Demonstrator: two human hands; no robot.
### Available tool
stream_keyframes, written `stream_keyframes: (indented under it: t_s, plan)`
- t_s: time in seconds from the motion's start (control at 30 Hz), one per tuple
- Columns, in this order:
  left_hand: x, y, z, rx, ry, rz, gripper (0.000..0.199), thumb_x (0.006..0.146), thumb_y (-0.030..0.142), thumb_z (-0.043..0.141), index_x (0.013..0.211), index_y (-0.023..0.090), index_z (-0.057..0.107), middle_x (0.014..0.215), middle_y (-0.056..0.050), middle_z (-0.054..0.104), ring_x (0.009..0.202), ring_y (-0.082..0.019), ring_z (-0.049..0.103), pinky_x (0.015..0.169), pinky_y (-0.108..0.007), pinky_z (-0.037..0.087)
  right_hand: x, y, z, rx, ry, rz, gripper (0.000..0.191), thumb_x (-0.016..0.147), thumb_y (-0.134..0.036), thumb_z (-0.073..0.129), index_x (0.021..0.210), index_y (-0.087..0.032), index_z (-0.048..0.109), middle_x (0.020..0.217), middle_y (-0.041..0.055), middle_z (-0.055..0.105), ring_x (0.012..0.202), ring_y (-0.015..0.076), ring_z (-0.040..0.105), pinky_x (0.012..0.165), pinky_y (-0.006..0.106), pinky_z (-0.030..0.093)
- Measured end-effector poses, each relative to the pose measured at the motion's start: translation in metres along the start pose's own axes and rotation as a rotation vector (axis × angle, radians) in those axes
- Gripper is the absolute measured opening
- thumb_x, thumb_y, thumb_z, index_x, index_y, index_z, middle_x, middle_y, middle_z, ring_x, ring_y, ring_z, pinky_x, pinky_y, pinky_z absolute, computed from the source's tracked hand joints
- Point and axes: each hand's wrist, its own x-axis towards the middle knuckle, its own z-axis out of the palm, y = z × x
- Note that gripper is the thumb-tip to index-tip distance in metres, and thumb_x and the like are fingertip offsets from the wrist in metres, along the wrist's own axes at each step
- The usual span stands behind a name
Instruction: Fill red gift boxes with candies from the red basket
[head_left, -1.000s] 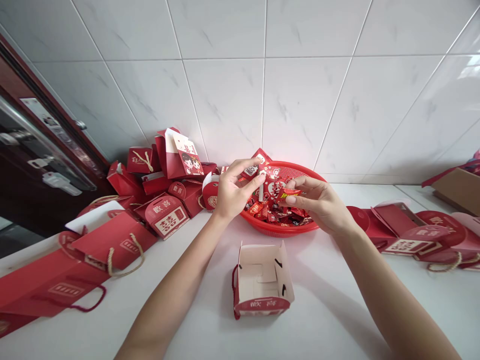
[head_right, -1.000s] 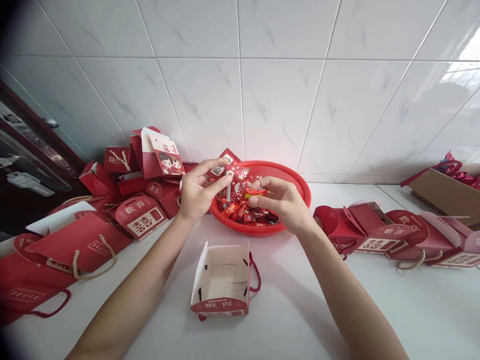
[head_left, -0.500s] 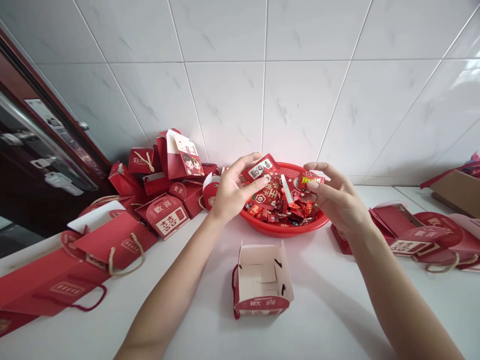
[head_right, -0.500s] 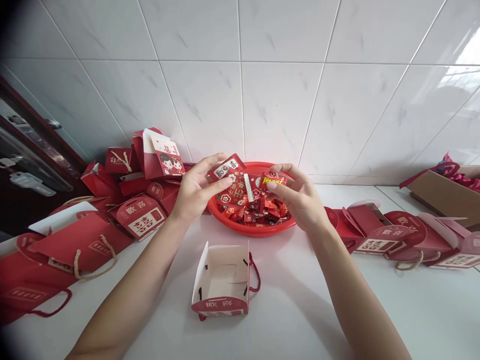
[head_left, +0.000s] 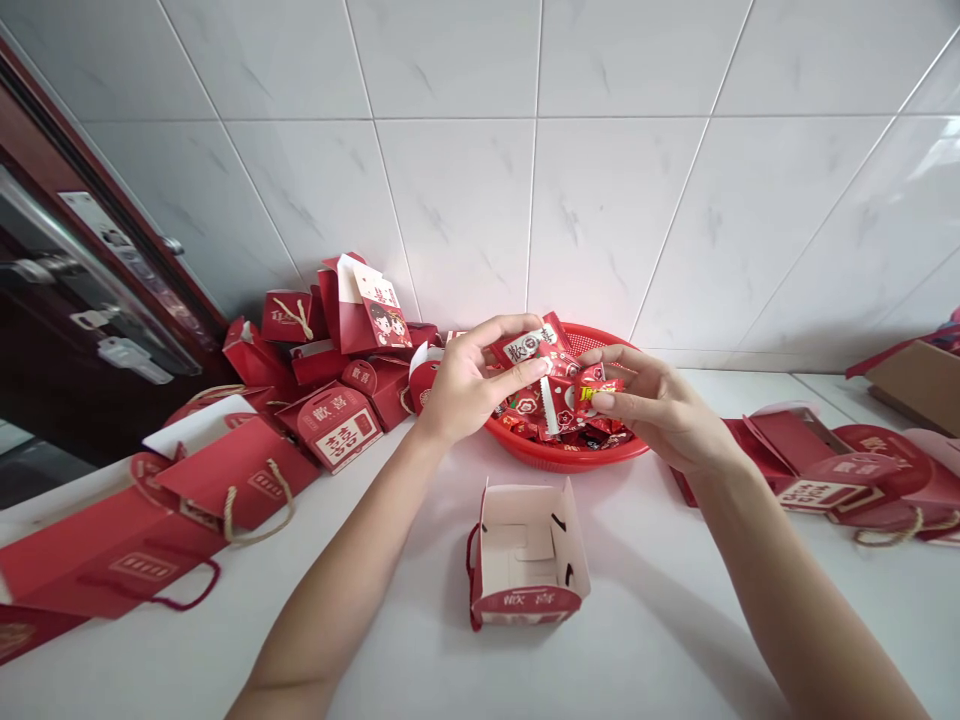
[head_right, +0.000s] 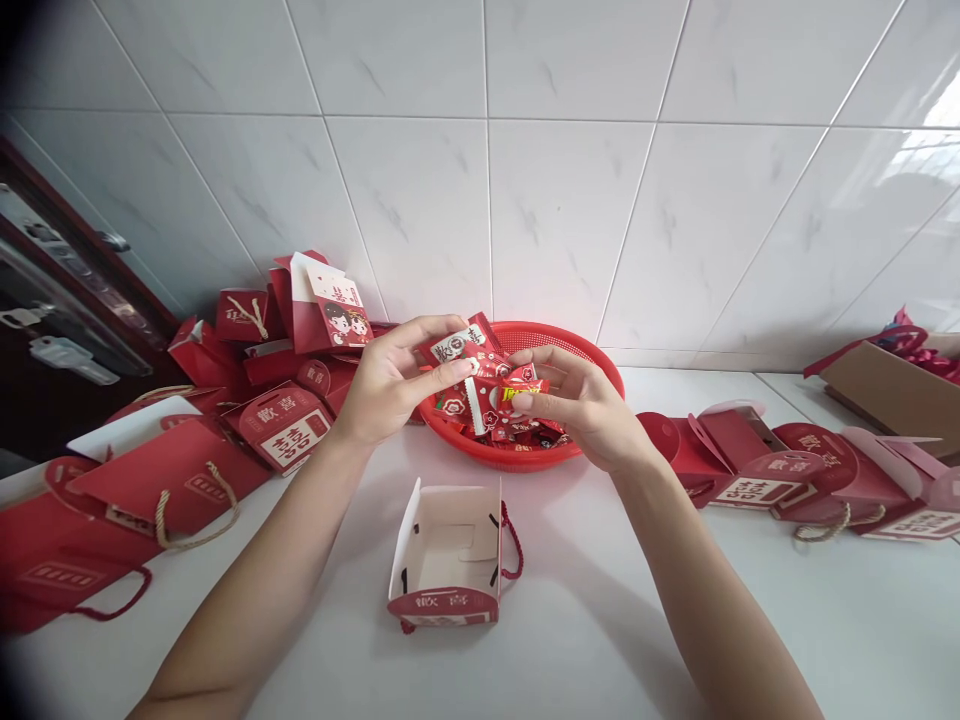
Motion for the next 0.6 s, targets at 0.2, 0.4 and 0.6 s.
stream_keyframes:
  t_s: [0.2,0.4,0.6]
  plan:
    - [-0.006,0.030,-0.013,0.036,-0.141,-0.060,0.026,0.084,0.035,0.082,0.105,0.021,0.080,0.111,-0.005,0.078,0.103,-0.028,0.076,0.084,-0.037,0.067,-0.017,-0.019,0.006,-0.112,-0.034,-0.028,0.035,0.077,-0.032,0.088,0.108,-0.026,0.075,0.098,0.0047,0.077,0.079,0.0202,0.072,0.070,0.035,0.062]
    - [-0.016,0.055,-0.030,0.058,-0.231,-0.133,0.031,0.082,0.027,0.083,0.112,0.024,0.079,0.114,-0.006,0.078,0.104,-0.030,0.075,0.080,-0.037,0.068,-0.040,-0.040,0.018,-0.310,-0.244,-0.061,0.025,0.082,-0.029,0.083,0.107,-0.030,0.078,0.104,0.0063,0.078,0.084,0.0237,0.074,0.070,0.036,0.064]
    - [-0.043,0.065,-0.027,0.508,-0.633,-0.135,0.027,0.090,0.017,0.061,0.107,0.030,0.077,0.105,-0.001,0.080,0.095,-0.023,0.076,0.076,-0.029,0.061,-0.055,-0.059,0.015,-0.640,-0.372,-0.149,0.023,0.084,-0.027,0.079,0.107,-0.033,0.080,0.090,0.0041,0.079,0.071,0.0213,0.070,0.059,0.031,0.060]
